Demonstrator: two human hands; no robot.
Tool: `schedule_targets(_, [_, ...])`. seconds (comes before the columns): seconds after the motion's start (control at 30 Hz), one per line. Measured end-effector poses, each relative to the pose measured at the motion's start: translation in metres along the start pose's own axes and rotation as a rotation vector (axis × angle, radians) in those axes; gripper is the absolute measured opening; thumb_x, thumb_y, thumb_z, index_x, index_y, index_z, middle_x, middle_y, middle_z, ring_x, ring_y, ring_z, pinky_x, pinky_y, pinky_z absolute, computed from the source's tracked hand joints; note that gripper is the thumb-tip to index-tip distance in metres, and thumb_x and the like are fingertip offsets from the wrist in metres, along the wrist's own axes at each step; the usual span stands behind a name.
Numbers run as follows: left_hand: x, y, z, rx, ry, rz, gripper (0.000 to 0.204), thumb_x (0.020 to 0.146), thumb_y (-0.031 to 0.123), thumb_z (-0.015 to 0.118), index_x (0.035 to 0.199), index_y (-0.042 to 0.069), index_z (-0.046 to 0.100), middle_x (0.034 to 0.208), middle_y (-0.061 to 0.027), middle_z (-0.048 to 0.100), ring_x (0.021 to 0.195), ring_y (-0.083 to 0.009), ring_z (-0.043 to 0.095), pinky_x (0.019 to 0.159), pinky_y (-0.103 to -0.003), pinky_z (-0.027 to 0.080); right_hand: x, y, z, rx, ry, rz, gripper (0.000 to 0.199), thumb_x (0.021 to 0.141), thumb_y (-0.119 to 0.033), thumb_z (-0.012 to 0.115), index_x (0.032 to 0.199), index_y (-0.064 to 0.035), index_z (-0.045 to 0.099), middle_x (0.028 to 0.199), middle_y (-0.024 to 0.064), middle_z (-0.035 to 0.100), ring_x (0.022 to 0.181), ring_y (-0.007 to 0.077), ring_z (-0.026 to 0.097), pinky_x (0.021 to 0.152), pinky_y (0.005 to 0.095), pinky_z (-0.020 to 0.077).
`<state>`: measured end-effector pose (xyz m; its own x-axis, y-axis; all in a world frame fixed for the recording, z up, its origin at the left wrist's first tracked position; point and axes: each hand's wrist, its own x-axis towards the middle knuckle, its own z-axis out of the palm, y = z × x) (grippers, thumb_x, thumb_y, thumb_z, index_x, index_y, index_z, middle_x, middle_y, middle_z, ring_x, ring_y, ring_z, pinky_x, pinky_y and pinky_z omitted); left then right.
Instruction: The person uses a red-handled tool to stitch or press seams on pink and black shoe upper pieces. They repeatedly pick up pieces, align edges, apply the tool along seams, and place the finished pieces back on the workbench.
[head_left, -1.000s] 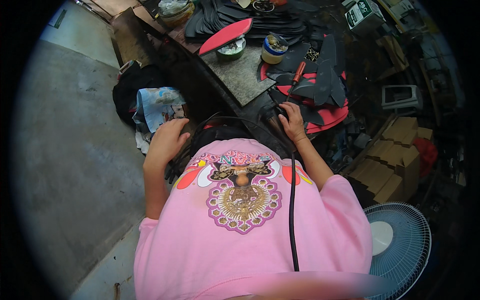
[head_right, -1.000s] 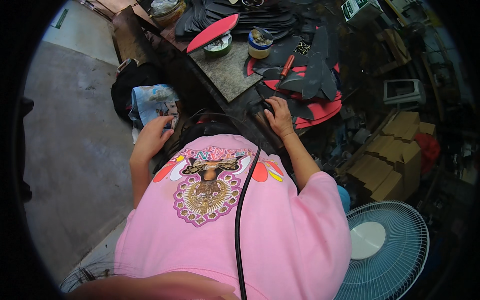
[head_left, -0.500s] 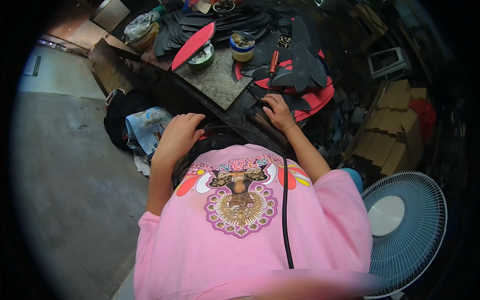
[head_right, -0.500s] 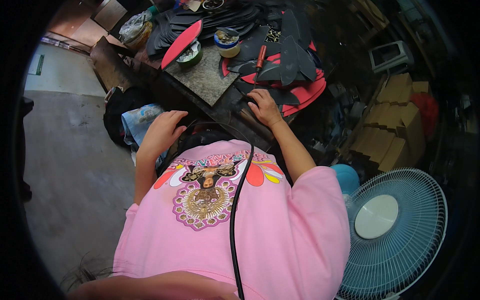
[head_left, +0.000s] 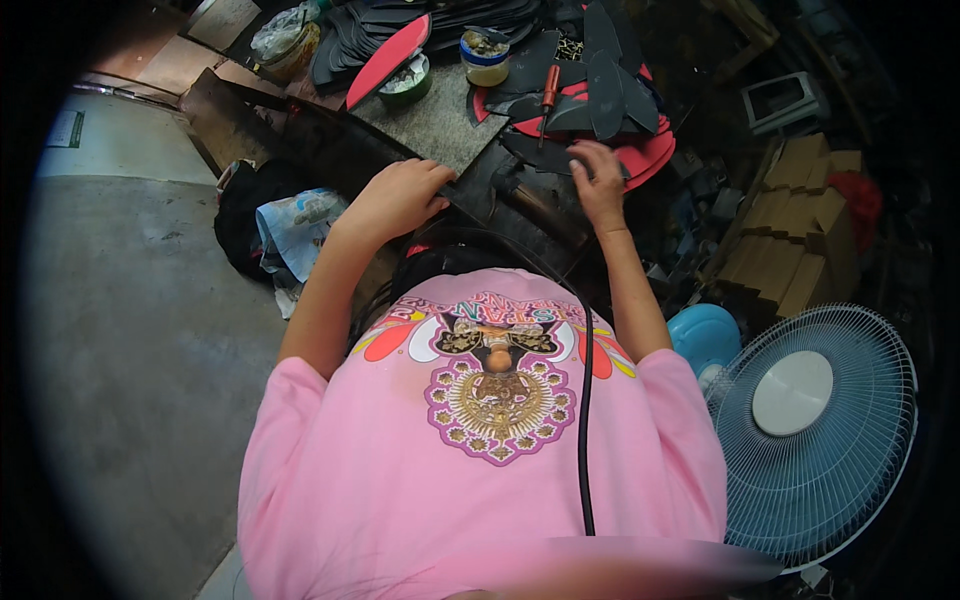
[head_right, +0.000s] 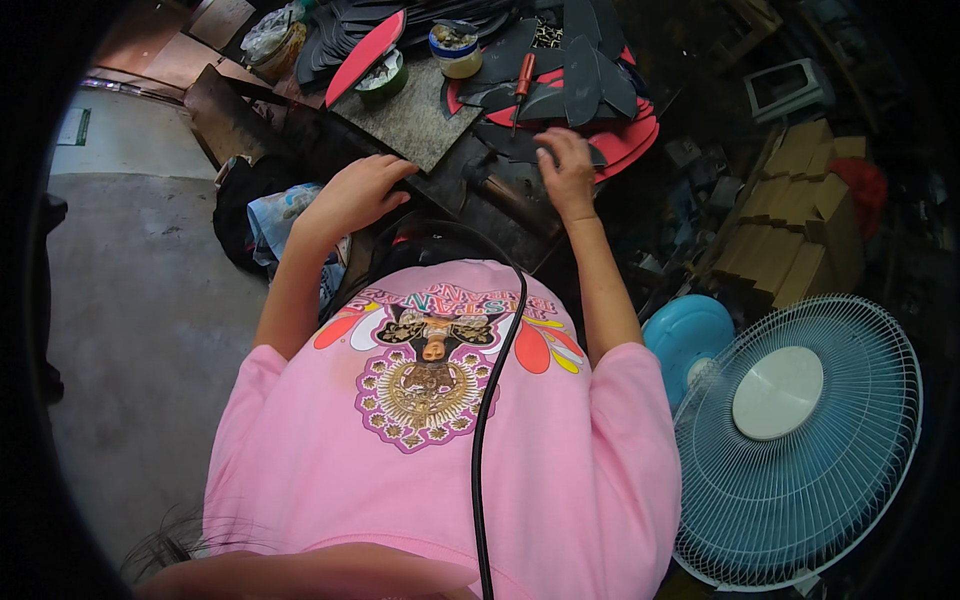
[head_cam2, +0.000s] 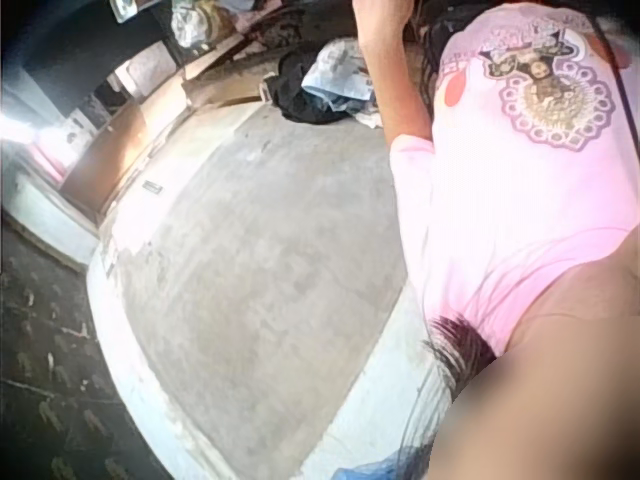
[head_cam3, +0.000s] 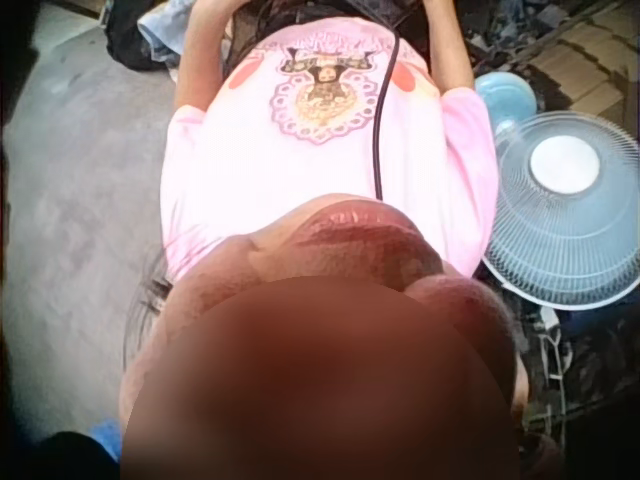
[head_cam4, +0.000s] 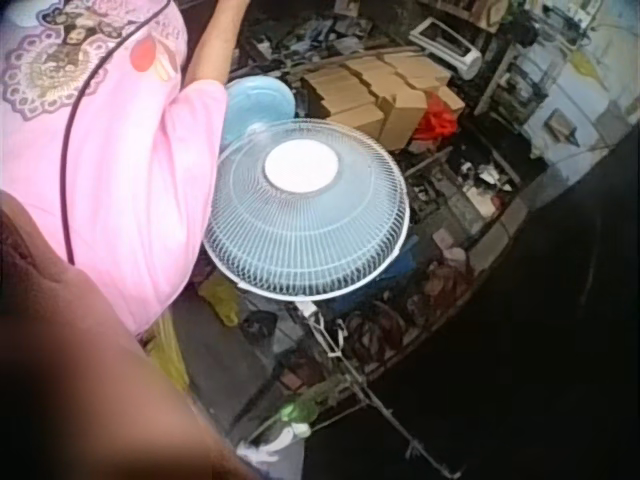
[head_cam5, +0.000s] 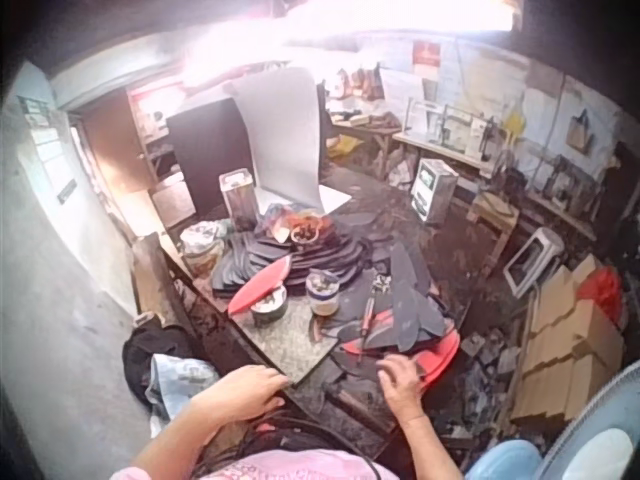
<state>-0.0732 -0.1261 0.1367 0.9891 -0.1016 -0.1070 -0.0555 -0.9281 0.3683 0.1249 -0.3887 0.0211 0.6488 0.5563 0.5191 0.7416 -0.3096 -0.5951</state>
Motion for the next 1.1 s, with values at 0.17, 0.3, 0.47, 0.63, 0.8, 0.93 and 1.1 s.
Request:
schedule_targets(0.17, [0.049, 0.016, 0.004, -0.025, -0.09, 0.153, 0.037, 0.086, 0.019, 0.069, 0.119, 0.006, 0.061, 0.112, -0.0133, 0.063, 0.108, -0.034, 0.06, 0.092, -0.044, 0.049, 0.021, 0.017, -0.009, -0.462, 0.103, 0.086, 0.047, 0.079, -0.016, 0.075, 0.125, -0.0191, 0.065, 0.138, 0.0106, 0.053, 0.129, 0.0351, 0.046, 0.107, 0.0437, 0.0409])
schedule_targets(0.3, [0.108, 0.029, 0.022, -0.081, -0.089, 0.27, 0.039, 0.086, 0.019, 0.069, 0.121, 0.006, 0.06, 0.119, -0.0121, 0.06, 0.114, -0.0332, 0.057, 0.095, -0.043, 0.048, 0.037, 0.045, -0.002, -0.441, -0.026, 0.189, 0.037, 0.085, -0.018, 0.071, 0.122, -0.0186, 0.068, 0.133, 0.0104, 0.06, 0.126, 0.0338, 0.051, 0.105, 0.0425, 0.0432])
schedule_targets(0.47, [0.17, 0.03, 0.06, -0.081, -0.007, 0.229, 0.052, 0.084, 0.024, 0.071, 0.131, 0.006, 0.055, 0.129, -0.0153, 0.056, 0.124, -0.036, 0.052, 0.101, -0.045, 0.046, 0.029, 0.046, -0.02, 0.085, 0.291, 0.607, 0.024, 0.095, -0.018, 0.062, 0.118, -0.0165, 0.071, 0.098, 0.005, 0.071, 0.089, 0.0118, 0.068, 0.082, 0.0309, 0.0545])
schedule_targets(0.63, [0.22, 0.035, 0.104, -0.05, 0.331, 0.116, 0.065, 0.083, 0.027, 0.074, 0.138, 0.005, 0.048, 0.135, -0.0206, 0.052, 0.125, -0.0406, 0.051, 0.101, -0.045, 0.047, 0.027, 0.011, -0.049, 0.712, 0.624, 0.636, 0.026, 0.104, -0.014, 0.051, 0.124, -0.0032, 0.064, 0.106, 0.0089, 0.067, 0.083, 0.018, 0.07, 0.073, 0.0283, 0.0592])
schedule_targets(0.8, [0.24, 0.039, 0.12, -0.019, 0.205, -0.03, 0.057, 0.082, 0.023, 0.073, 0.133, 0.009, 0.052, 0.132, -0.0181, 0.057, 0.12, -0.0407, 0.056, 0.09, -0.049, 0.052, 0.015, -0.021, -0.077, 0.765, 0.683, 0.6, 0.028, 0.105, -0.014, 0.048, 0.128, -0.0019, 0.059, 0.11, 0.0131, 0.067, 0.085, 0.0222, 0.072, 0.073, 0.0305, 0.0607])
schedule_targets(0.93, [0.253, 0.029, 0.107, -0.081, 0.051, -0.108, 0.052, 0.082, 0.02, 0.072, 0.13, 0.012, 0.054, 0.122, -0.0155, 0.062, 0.117, -0.0391, 0.058, 0.086, -0.049, 0.053, 0.006, -0.036, -0.092, 0.748, 0.74, 0.604, 0.03, 0.106, -0.017, 0.046, 0.13, -0.003, 0.057, 0.109, 0.0143, 0.068, 0.088, 0.0217, 0.072, 0.077, 0.0304, 0.0605])
schedule_targets(1.1, [0.242, 0.023, 0.123, 0.041, 0.384, 0.026, 0.055, 0.077, 0.02, 0.075, 0.128, 0.01, 0.055, 0.107, -0.009, 0.067, 0.11, -0.0338, 0.061, 0.084, -0.045, 0.055, 0.011, -0.044, -0.093, 0.755, 0.734, 0.581, 0.03, 0.106, -0.016, 0.046, 0.13, -0.003, 0.058, 0.111, 0.0142, 0.068, 0.091, 0.0214, 0.072, 0.08, 0.0309, 0.0604])
